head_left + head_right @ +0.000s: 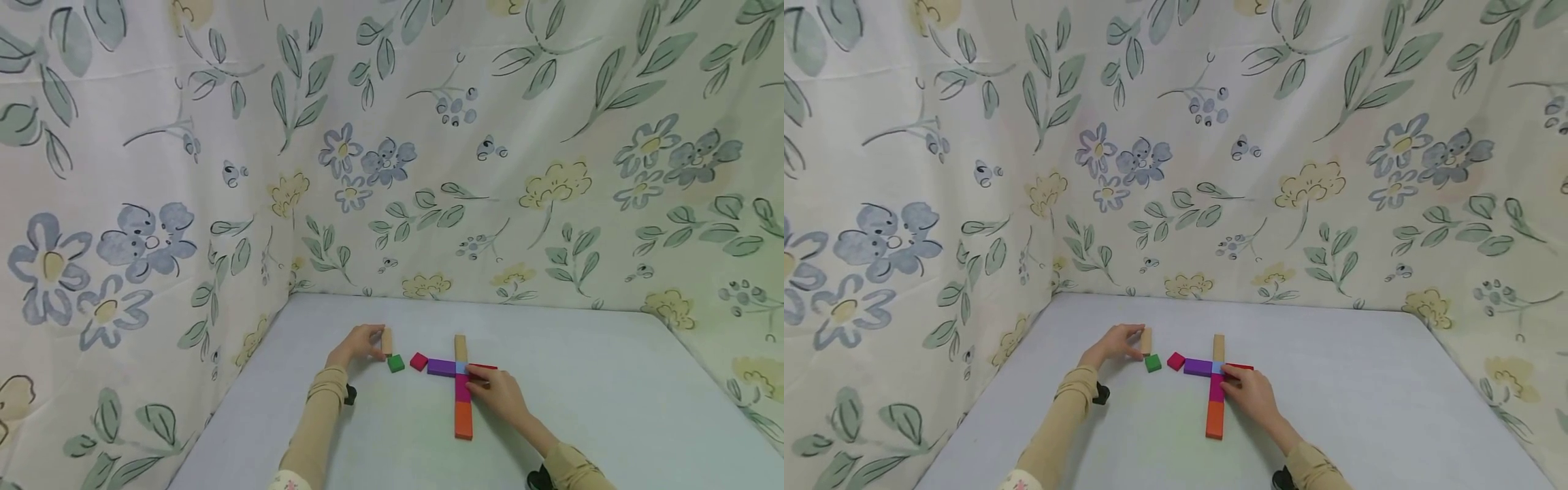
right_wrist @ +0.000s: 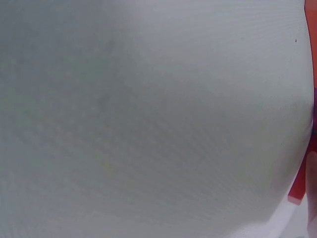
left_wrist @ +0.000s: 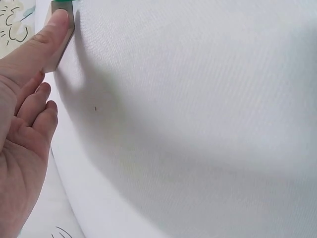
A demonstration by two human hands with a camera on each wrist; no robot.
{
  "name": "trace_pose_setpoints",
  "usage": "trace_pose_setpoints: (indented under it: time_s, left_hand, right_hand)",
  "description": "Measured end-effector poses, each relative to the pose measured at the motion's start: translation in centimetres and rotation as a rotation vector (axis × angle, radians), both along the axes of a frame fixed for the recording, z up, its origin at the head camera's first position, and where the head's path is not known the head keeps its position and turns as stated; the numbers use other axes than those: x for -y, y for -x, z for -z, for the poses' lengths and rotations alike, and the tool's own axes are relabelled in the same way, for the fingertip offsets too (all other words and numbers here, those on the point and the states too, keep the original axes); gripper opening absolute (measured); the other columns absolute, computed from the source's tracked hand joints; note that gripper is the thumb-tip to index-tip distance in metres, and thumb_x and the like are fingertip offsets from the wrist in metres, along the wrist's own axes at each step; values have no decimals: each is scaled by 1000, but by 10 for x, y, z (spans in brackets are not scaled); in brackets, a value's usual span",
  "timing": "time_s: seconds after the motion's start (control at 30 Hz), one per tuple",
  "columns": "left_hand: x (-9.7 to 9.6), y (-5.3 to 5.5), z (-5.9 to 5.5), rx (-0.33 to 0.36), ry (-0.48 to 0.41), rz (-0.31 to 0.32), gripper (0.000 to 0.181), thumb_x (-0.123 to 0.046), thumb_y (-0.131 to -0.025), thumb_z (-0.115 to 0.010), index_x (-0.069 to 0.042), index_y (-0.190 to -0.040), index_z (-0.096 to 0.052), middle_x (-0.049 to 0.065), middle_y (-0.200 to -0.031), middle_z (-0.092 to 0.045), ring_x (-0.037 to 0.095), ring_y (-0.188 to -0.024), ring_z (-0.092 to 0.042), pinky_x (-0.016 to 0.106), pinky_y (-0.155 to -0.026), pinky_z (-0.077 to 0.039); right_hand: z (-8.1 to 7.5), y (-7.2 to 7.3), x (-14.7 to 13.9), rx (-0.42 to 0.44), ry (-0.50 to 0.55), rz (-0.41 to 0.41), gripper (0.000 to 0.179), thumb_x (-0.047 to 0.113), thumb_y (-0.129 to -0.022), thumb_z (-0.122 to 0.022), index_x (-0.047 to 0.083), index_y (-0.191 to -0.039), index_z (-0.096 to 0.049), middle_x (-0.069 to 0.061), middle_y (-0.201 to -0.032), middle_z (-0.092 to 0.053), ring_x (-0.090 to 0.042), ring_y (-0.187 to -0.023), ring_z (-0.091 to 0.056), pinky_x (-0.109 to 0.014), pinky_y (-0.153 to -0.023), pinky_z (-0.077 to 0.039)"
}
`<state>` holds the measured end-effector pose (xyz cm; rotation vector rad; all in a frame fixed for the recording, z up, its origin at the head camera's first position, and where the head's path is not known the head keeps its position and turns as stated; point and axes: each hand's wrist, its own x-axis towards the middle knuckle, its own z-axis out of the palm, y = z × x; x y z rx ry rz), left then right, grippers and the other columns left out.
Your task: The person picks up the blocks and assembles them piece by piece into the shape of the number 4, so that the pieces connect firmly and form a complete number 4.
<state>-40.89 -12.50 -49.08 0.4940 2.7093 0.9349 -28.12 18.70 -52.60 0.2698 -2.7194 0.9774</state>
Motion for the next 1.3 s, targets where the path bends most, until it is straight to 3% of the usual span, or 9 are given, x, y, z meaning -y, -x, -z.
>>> trace_pose_setpoints:
  time_s: [0.27,0.5,0.8,1.3]
  left_hand:
    - [1,1,0,-36,-66,-12,79,-11,-72,-81,-1,-140,-43,17,-144,-46,35,-133,-43,47,-109,-36]
    - [-6,1,-10,-70,-132,1,78,-9,-73,-80,-1,-141,-42,17,-145,-44,35,-133,-42,45,-109,-36]
    - [-24,0,-18,-92,-145,72,75,-10,-76,-78,-6,-142,-42,12,-147,-43,32,-134,-42,42,-109,-38]
    - [-58,-5,-31,-146,-127,196,74,-5,-77,-77,-1,-142,-41,15,-145,-45,31,-133,-44,40,-110,-37]
  right_hand:
    - [-2,-1,1,10,4,0,35,12,-79,-75,8,-113,-70,-9,-108,-72,-18,-82,-68,-31,-73,-57]
    - [-1,0,0,11,0,10,34,13,-79,-75,9,-113,-70,-7,-107,-72,-17,-82,-68,-30,-73,-57]
    - [-1,-1,1,17,11,4,35,13,-80,-75,9,-114,-70,-8,-107,-72,-19,-83,-68,-30,-73,-57]
    - [-1,-2,0,-1,9,-5,34,11,-79,-75,7,-113,-70,-8,-106,-72,-20,-82,-69,-31,-73,-57]
